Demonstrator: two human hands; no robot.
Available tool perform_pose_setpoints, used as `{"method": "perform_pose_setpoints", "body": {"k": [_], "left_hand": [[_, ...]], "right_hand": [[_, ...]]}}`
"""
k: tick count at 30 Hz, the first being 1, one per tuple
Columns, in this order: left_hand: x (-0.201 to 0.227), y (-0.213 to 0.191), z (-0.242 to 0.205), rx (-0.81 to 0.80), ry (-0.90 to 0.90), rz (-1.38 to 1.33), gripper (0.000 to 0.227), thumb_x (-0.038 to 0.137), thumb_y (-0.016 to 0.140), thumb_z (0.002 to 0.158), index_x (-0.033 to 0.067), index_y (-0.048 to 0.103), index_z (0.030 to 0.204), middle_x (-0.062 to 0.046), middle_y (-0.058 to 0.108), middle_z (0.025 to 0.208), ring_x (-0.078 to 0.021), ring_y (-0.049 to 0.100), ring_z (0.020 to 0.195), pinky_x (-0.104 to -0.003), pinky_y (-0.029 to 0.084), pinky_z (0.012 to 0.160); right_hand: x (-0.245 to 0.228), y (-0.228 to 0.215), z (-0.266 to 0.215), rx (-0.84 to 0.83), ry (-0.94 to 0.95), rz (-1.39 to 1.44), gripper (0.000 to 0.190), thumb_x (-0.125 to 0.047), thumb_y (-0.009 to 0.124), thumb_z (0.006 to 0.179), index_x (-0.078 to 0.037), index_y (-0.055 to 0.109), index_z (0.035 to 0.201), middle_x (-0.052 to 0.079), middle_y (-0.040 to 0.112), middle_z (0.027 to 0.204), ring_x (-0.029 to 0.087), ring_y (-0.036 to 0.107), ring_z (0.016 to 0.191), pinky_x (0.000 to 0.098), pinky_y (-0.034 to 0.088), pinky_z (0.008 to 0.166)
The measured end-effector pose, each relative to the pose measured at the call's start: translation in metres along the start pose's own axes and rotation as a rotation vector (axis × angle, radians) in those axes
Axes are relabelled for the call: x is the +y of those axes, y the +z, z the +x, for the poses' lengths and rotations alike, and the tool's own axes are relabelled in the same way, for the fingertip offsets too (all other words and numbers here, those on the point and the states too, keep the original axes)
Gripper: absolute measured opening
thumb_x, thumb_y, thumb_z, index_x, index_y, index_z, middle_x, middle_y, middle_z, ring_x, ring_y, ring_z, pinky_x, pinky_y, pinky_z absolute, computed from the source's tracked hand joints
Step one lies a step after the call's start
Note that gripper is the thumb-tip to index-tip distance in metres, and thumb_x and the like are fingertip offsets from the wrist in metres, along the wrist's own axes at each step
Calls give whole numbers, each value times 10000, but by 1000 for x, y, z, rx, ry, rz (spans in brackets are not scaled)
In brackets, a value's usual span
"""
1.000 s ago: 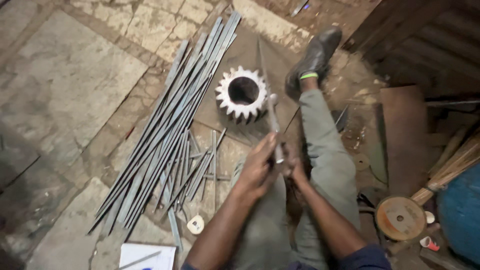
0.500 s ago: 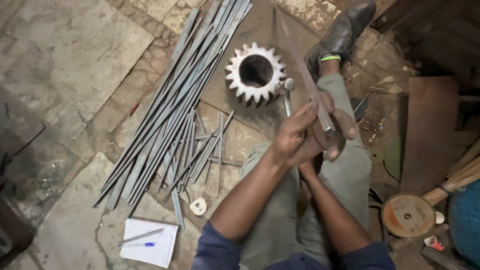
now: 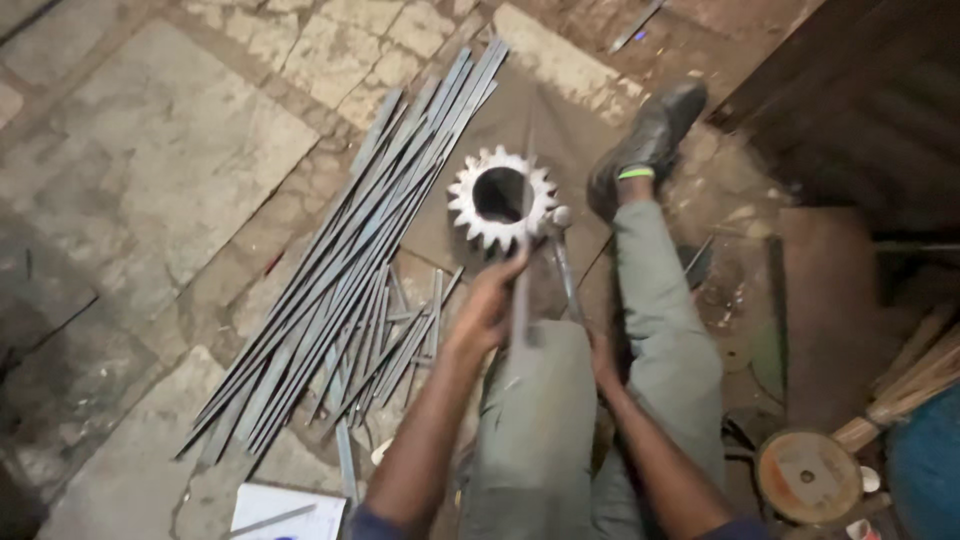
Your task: The person sits on the floor and repeatedly hammers thin metal rods against a large gear-shaped metal object. They pick up rods one at a time, strike them with a hammer, and place them back down.
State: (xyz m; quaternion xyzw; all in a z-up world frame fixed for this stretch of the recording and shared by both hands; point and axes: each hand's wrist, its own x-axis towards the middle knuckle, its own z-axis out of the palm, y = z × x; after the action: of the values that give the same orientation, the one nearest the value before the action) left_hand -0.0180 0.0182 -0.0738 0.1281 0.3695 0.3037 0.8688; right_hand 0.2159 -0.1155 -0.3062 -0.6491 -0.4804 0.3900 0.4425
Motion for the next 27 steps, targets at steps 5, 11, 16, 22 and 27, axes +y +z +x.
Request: {"method": "perform_pose_setpoints", "body": {"k": [5, 11, 16, 22, 27], "left_hand": [[-75, -150, 10, 180, 38, 574, 339, 339, 606, 1020, 23, 726, 987, 18, 522, 598, -97, 456, 451, -260, 326, 401], [-138, -217, 14, 254, 99, 511, 345, 386, 555, 1024, 85, 724, 1027, 48, 415, 550, -69, 349, 417, -262, 277, 383], [-150, -225, -11, 290, 50, 451, 353, 397, 579, 1058, 59, 619, 963, 61, 411, 564, -63, 324, 413, -263, 228, 373], [-162, -220, -51, 331, 17, 450, 343, 388, 582, 1026, 71, 702, 972, 72, 386, 539, -51, 305, 399, -257, 202, 372], [-167, -222, -58, 357, 48, 445, 322, 363, 585, 1027, 63, 693, 981, 71, 385, 533, -54, 310, 396, -259, 211, 368]], "right_hand": [[-6, -7, -10, -8, -72, 75, 301, -136, 638, 958, 55, 686, 1185, 131, 775, 1023, 170, 688, 924, 339, 557, 824], [-11, -20, 1, 148, 26, -146, 376, -332, 561, 1086, 16, 697, 1048, 114, 688, 859, 172, 596, 774, 342, 506, 717], [-103, -51, 27, 213, -282, -190, 416, -353, 491, 1124, 38, 616, 1058, 90, 612, 864, 196, 546, 802, 372, 457, 759], [-148, -32, 56, 157, -223, -217, 433, -374, 512, 1109, 43, 616, 1160, 184, 639, 927, 299, 596, 859, 429, 487, 788], [-93, -8, 53, 123, -1, -447, 440, -390, 534, 1079, 0, 672, 1229, 275, 698, 1050, 444, 668, 984, 464, 519, 825]]}}
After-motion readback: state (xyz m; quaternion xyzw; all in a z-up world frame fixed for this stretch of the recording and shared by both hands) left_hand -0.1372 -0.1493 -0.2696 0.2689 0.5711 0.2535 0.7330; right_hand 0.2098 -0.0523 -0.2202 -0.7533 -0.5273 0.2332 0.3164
